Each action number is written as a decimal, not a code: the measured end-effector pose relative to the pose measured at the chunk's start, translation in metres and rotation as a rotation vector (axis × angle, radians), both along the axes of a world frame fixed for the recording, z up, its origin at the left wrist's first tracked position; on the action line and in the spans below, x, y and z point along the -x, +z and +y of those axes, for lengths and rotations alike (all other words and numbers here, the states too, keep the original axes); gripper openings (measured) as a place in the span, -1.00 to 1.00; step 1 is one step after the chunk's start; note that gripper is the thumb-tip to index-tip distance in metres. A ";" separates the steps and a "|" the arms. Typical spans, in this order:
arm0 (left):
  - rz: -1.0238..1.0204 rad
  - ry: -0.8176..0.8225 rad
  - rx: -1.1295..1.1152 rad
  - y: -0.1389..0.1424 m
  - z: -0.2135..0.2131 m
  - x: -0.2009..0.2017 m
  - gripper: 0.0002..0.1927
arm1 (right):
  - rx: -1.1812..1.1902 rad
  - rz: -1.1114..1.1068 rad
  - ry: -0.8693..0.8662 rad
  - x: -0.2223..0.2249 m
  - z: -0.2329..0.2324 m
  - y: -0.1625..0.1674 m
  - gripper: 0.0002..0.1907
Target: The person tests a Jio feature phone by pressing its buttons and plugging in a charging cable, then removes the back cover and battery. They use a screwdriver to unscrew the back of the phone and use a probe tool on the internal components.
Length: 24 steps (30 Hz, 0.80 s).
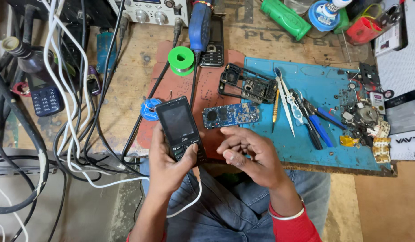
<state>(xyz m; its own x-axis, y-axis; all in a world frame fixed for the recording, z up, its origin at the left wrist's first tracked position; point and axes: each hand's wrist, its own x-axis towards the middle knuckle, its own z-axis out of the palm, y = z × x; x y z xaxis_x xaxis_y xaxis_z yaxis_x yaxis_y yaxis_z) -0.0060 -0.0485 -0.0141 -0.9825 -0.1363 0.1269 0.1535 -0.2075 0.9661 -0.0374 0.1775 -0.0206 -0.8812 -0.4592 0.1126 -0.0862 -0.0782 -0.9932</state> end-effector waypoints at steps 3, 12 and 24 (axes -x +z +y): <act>-0.063 -0.022 -0.011 0.002 -0.003 0.006 -0.39 | -0.008 -0.054 -0.018 0.005 -0.002 -0.002 -0.48; -0.213 -0.054 -0.112 0.002 -0.016 0.023 -0.35 | 0.008 -0.077 -0.019 0.022 -0.005 -0.012 -0.48; -0.142 -0.007 -0.014 0.001 -0.010 0.029 -0.35 | 0.054 0.007 -0.004 0.023 -0.006 -0.005 -0.52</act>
<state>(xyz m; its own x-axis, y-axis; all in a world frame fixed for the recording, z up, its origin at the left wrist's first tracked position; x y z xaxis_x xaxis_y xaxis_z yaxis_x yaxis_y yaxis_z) -0.0349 -0.0586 -0.0134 -0.9913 -0.1306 -0.0158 0.0136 -0.2216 0.9750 -0.0609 0.1716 -0.0254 -0.8820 -0.4488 0.1436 -0.0937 -0.1316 -0.9869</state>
